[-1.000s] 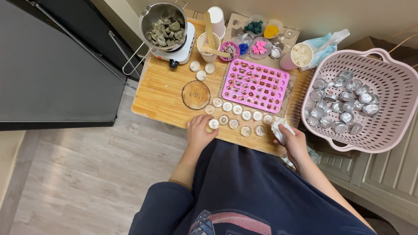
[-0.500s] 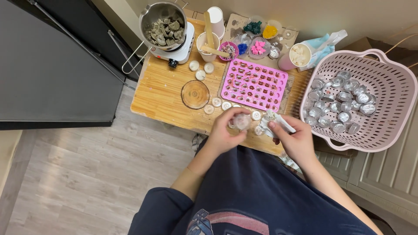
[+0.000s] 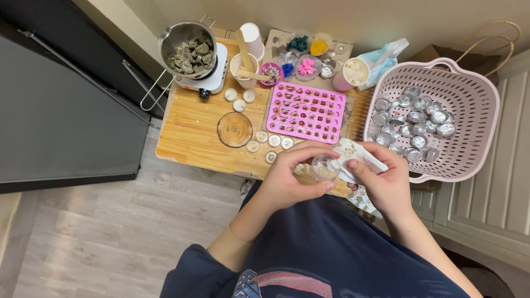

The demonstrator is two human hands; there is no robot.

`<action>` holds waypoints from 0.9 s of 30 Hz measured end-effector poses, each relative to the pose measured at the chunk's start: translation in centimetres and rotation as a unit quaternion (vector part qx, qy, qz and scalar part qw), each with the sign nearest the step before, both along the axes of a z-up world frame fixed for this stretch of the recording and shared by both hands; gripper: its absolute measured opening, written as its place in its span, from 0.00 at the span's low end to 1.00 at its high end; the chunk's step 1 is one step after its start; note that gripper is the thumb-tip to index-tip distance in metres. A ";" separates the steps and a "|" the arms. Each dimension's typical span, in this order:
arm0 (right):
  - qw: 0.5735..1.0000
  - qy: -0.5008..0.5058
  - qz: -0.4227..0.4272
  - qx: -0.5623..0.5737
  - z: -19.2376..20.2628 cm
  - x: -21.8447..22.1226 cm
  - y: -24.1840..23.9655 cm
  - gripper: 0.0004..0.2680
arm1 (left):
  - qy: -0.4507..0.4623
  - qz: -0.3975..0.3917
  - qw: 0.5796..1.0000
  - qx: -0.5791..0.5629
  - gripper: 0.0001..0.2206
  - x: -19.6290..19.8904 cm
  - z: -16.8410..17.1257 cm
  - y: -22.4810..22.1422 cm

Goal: Cleaning and wiping small plastic containers with a cloth.

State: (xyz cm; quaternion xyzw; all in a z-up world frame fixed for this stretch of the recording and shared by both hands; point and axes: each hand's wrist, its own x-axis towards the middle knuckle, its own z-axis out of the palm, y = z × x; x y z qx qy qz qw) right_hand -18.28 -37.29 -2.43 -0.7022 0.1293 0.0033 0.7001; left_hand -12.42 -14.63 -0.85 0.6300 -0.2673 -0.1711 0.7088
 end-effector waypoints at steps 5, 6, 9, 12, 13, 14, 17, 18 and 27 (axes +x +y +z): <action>0.999 -0.008 -0.013 0.043 0.9 -0.5 0.0 0.10 | -0.036 0.024 0.999 0.015 0.20 -0.1 1.4 0.0; 0.999 -0.004 -0.024 0.034 1.1 -0.5 0.2 0.09 | -0.078 0.043 0.995 0.041 0.20 -0.1 1.8 -0.1; 0.996 -0.037 -0.080 -0.004 1.1 -0.6 0.6 0.08 | -0.118 0.044 0.991 0.048 0.21 -0.9 3.4 -0.5; 0.992 -0.078 -0.088 -0.055 -0.4 -1.1 0.2 0.06 | -0.219 0.077 0.970 0.075 0.23 -1.8 4.1 -1.3; 0.991 -0.079 -0.089 -0.055 -0.7 -1.3 -0.1 0.06 | -0.220 0.076 0.970 0.075 0.23 -2.0 4.2 -1.4; 0.988 -0.106 -0.083 -0.072 -1.0 -1.6 -0.3 0.07 | -0.249 0.076 0.962 0.085 0.23 -2.2 4.3 -1.5; 0.990 -0.119 -0.067 -0.041 -0.2 -1.9 -0.6 0.08 | -0.300 0.077 0.945 0.104 0.24 -2.5 4.7 -1.6; 0.993 -0.102 -0.058 0.007 0.3 -2.1 -0.6 0.09 | -0.321 0.079 0.937 0.115 0.24 -2.6 4.9 -1.6; 0.983 -0.078 -0.034 0.165 -0.4 -2.7 -1.8 0.11 | -0.259 0.064 0.962 0.064 0.23 -2.6 5.0 -1.4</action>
